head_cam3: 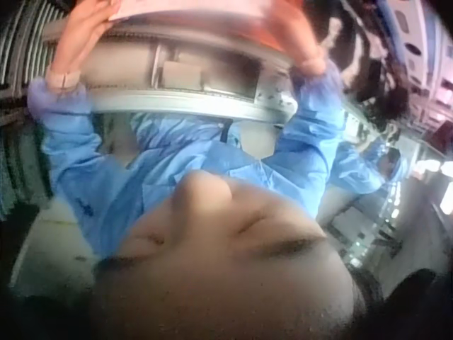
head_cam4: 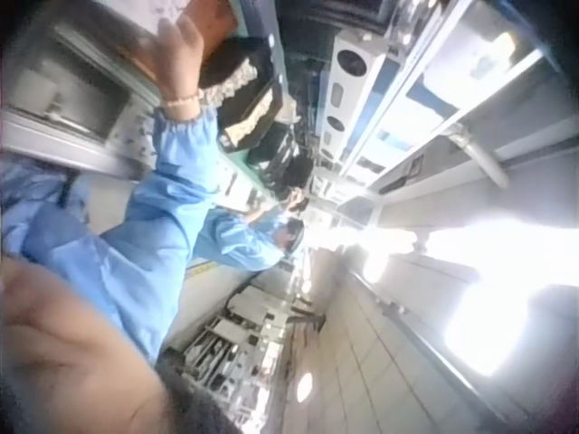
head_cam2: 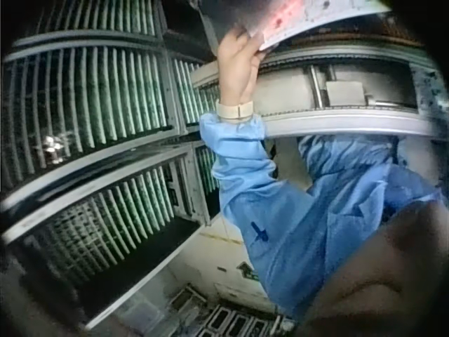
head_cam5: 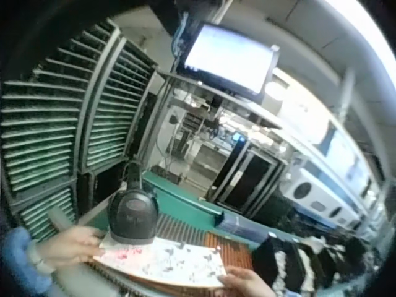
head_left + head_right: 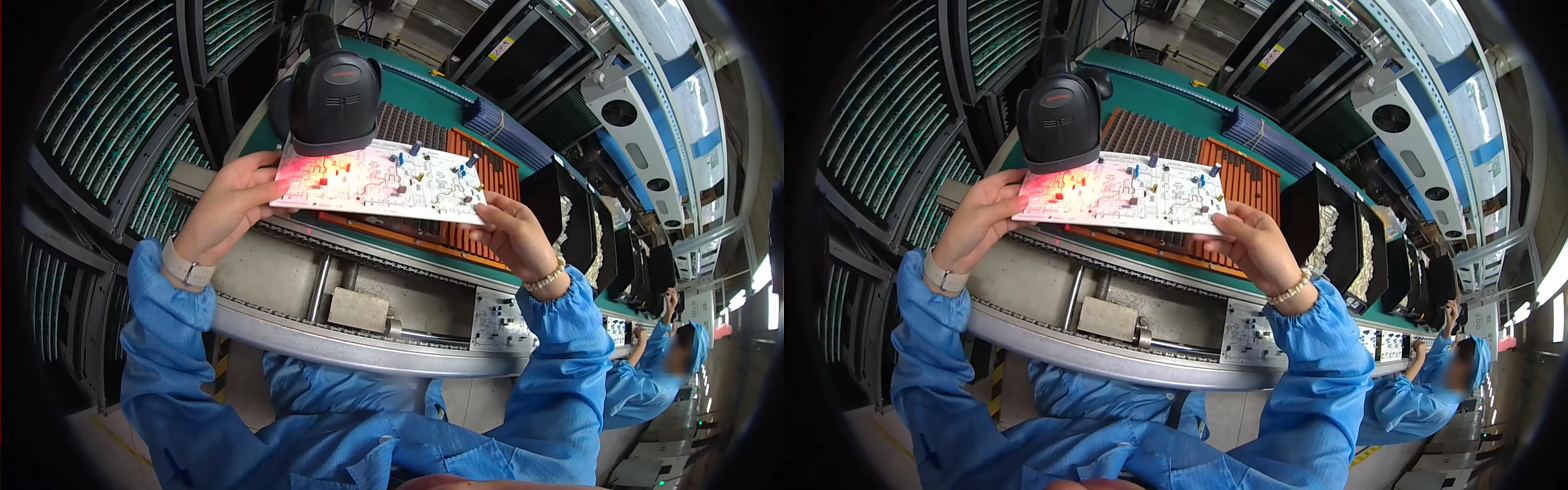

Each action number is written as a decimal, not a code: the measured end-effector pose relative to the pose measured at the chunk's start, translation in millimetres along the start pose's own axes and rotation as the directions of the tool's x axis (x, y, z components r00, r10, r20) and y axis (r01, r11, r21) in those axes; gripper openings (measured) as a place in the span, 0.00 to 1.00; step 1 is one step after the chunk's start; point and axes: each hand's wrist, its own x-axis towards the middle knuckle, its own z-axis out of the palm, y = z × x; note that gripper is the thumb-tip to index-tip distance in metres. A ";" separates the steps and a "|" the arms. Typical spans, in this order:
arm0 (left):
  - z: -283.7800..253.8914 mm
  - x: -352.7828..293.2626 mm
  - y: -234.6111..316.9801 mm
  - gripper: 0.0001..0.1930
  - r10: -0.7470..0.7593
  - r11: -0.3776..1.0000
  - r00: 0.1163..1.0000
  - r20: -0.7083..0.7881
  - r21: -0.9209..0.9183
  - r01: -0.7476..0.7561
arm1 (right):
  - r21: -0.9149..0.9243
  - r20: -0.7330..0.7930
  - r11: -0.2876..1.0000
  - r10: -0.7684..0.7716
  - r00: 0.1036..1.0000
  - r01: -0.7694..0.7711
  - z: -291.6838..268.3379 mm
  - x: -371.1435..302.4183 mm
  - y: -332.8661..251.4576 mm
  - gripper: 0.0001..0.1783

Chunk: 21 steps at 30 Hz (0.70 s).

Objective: Manually placing small electronic components onto a printed circuit board and scanning the board with a handheld scanner.

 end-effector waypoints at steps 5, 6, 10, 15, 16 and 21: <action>-0.2 -40.3 -12.3 0.23 -0.077 0.990 0.996 -0.038 0.117 0.081 | -0.537 0.162 0.837 0.225 0.961 -0.106 1.0 -43.2 4.8 0.10; -0.7 -50.7 -15.5 0.21 -0.063 0.974 0.995 -0.082 0.211 0.080 | -0.573 0.183 0.813 0.253 0.950 -0.106 -2.6 -51.3 19.9 0.11; -24.7 -79.1 -37.6 0.17 -0.116 0.817 0.984 -0.136 0.550 0.172 | -0.733 0.225 0.671 0.387 0.894 -0.106 14.6 -69.5 47.0 0.14; -15.4 -81.6 -53.1 0.15 -0.043 0.604 0.989 -0.145 0.785 0.141 | -0.807 0.258 0.589 0.290 0.922 0.040 13.7 -59.6 77.9 0.17; -16.3 -79.7 -56.4 0.16 -0.016 0.577 0.990 -0.141 0.807 0.124 | -0.805 0.248 0.593 0.302 0.921 0.022 13.3 -57.4 82.2 0.17; -21.3 -76.0 -59.6 0.16 -0.027 0.589 0.989 -0.143 0.798 0.131 | -0.784 0.254 0.620 0.321 0.912 0.000 10.4 -49.5 94.4 0.18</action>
